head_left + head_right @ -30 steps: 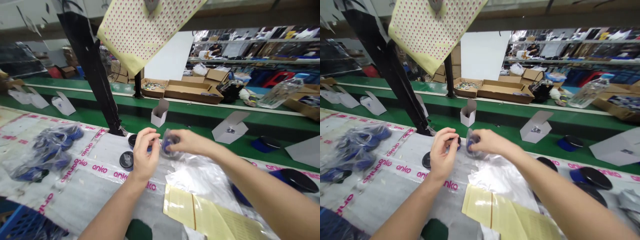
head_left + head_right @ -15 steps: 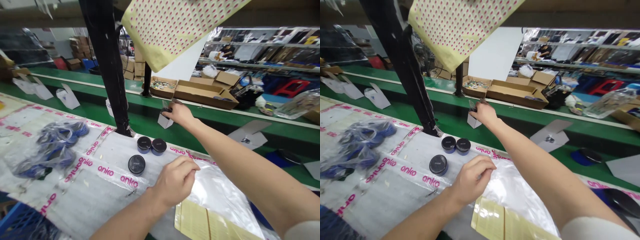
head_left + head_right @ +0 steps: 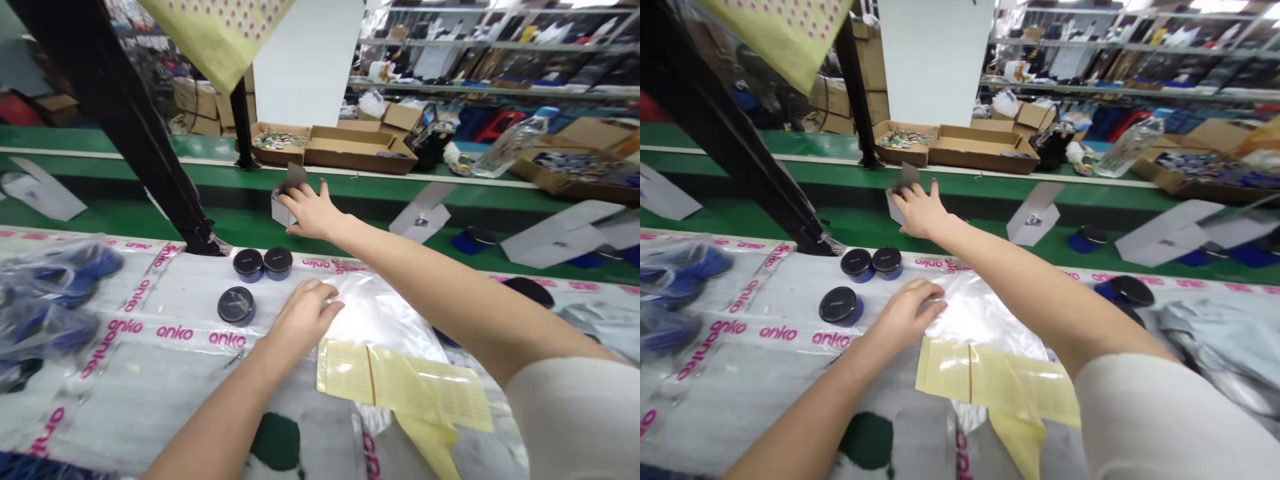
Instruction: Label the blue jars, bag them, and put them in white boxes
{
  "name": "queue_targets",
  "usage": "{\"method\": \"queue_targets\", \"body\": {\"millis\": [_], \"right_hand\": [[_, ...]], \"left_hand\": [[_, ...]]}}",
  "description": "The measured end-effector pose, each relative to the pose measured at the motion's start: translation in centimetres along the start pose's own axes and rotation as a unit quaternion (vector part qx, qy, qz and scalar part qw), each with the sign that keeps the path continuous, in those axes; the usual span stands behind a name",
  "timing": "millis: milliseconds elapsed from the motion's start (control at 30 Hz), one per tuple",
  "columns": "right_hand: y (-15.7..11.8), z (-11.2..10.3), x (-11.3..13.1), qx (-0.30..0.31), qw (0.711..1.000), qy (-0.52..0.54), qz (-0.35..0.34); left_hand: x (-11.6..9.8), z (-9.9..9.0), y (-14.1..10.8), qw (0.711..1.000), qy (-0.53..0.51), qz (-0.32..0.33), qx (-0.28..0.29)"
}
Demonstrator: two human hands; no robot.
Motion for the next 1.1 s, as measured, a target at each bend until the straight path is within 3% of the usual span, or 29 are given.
{"method": "queue_targets", "body": {"millis": [133,267,400,567,700,933,1100], "right_hand": [[-6.3,-3.0,0.2,0.002,0.997,0.071,0.024],[-15.2,-2.7,0.0,0.089,0.985,0.147,0.026],[-20.2,-1.8,-0.9,0.072,0.969,0.228,0.055],[-21.0,-2.7,-1.4,-0.042,0.944,0.316,0.082],[-21.4,-3.6,-1.9,-0.089,0.915,0.369,0.134],[-22.2,-3.9,-2.6,-0.139,0.915,0.338,0.173],[-22.6,-5.9,-3.8,-0.257,0.914,0.262,0.175]], "left_hand": [[0.8,1.3,-0.7,0.997,0.051,-0.024,0.043],[0.6,1.6,-0.9,0.996,0.069,-0.035,0.052],[-0.2,1.2,-0.8,0.995,0.058,-0.032,0.068],[0.1,1.0,-0.8,0.993,-0.068,-0.071,0.059],[0.6,1.4,-0.7,0.983,-0.144,-0.098,0.052],[1.0,2.2,-0.6,0.987,-0.098,-0.115,0.062],[1.2,2.3,-0.6,0.99,-0.063,-0.113,0.053]]}}
Point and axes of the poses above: each hand's wrist, its own y-axis towards the middle knuckle, its own z-axis out of the palm, x = y × z, the point moved 9 cm from there along y, towards the middle knuckle, and after that the axes turned 9 degrees about -x, right-handed, at the moved point
